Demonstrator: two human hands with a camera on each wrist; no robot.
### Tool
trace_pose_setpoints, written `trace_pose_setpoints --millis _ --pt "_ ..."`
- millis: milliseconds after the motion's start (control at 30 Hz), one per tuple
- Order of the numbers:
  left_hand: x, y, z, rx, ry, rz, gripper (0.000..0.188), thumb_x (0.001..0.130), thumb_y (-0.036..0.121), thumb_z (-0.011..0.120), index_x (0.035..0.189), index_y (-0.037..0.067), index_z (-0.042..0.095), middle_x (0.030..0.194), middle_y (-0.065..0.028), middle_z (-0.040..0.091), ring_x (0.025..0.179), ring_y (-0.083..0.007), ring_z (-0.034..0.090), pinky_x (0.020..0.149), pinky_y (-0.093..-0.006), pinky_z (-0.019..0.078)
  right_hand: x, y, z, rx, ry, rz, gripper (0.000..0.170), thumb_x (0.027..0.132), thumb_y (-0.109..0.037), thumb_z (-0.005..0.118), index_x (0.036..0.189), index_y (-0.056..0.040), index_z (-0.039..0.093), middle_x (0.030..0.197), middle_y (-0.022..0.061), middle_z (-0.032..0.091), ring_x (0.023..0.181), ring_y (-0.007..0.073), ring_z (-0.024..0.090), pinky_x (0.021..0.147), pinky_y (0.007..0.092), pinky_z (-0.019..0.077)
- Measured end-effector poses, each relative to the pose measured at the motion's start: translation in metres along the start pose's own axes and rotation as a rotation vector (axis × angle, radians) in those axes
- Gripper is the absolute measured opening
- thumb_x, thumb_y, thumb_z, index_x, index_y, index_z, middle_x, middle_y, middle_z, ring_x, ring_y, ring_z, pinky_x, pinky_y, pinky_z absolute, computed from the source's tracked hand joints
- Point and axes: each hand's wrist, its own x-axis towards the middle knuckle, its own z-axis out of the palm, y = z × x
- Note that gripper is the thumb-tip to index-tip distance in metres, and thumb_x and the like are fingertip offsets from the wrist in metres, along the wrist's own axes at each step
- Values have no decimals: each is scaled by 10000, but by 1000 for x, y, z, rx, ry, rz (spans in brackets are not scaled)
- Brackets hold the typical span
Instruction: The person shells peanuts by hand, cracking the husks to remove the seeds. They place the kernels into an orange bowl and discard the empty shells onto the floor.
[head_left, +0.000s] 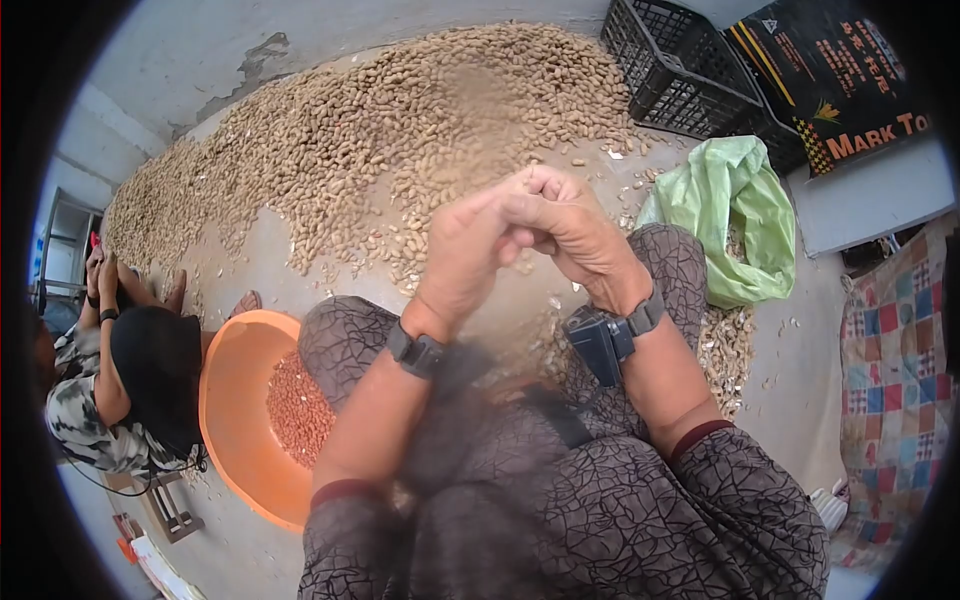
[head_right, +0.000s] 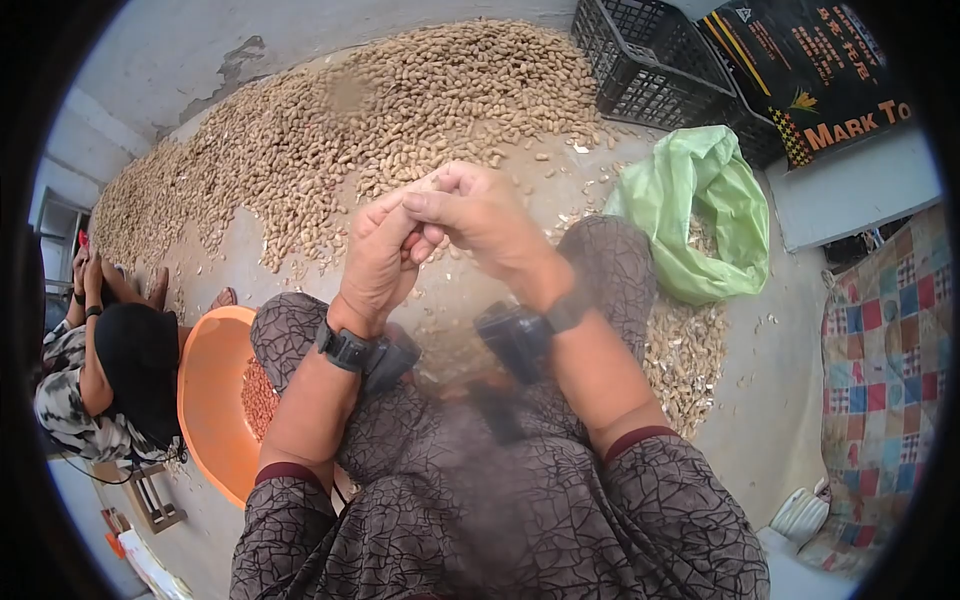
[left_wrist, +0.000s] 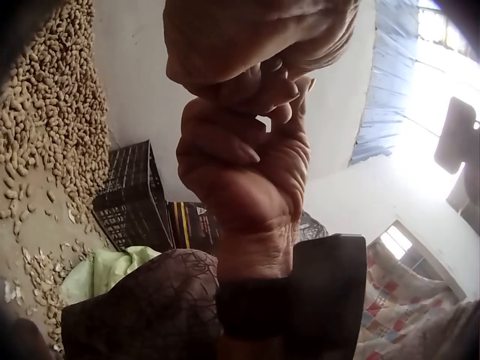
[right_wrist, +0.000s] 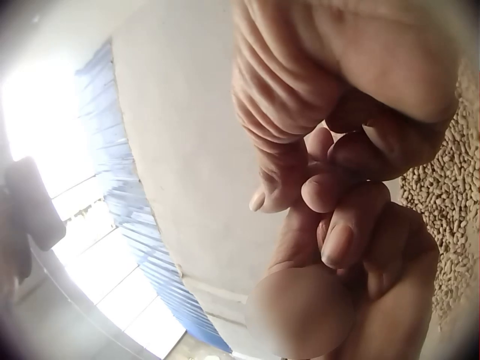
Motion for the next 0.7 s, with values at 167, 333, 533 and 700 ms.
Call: trace_pose_setpoints --millis 167,333,533,700 --pt "-1 2 0 38 -5 45 333 922 175 494 1157 -57 537 673 -12 555 509 -16 414 453 -130 306 0 -2 4 24 -57 16 186 839 -129 615 808 45 557 639 92 585 540 166 586 517 260 502" --pt "-4 2 1 -64 28 29 228 930 178 469 863 -13 575 634 -15 510 483 -36 370 434 -156 294 2 0 5 74 -51 10 176 856 -124 583 790 36 553 610 106 580 527 192 589 511 282 512" --pt "-6 1 6 -63 82 27 226 935 188 465 820 11 548 644 -26 513 481 -43 369 436 -162 297 4 4 5 73 23 -20 155 858 -104 572 775 26 554 611 105 581 511 183 576 492 277 502" --pt "3 -7 -5 -166 37 -8 229 924 196 488 893 3 607 646 9 509 517 -47 423 459 -174 309 11 12 -4 70 19 -25 173 855 -128 592 787 28 559 630 100 588 510 176 575 492 267 502"
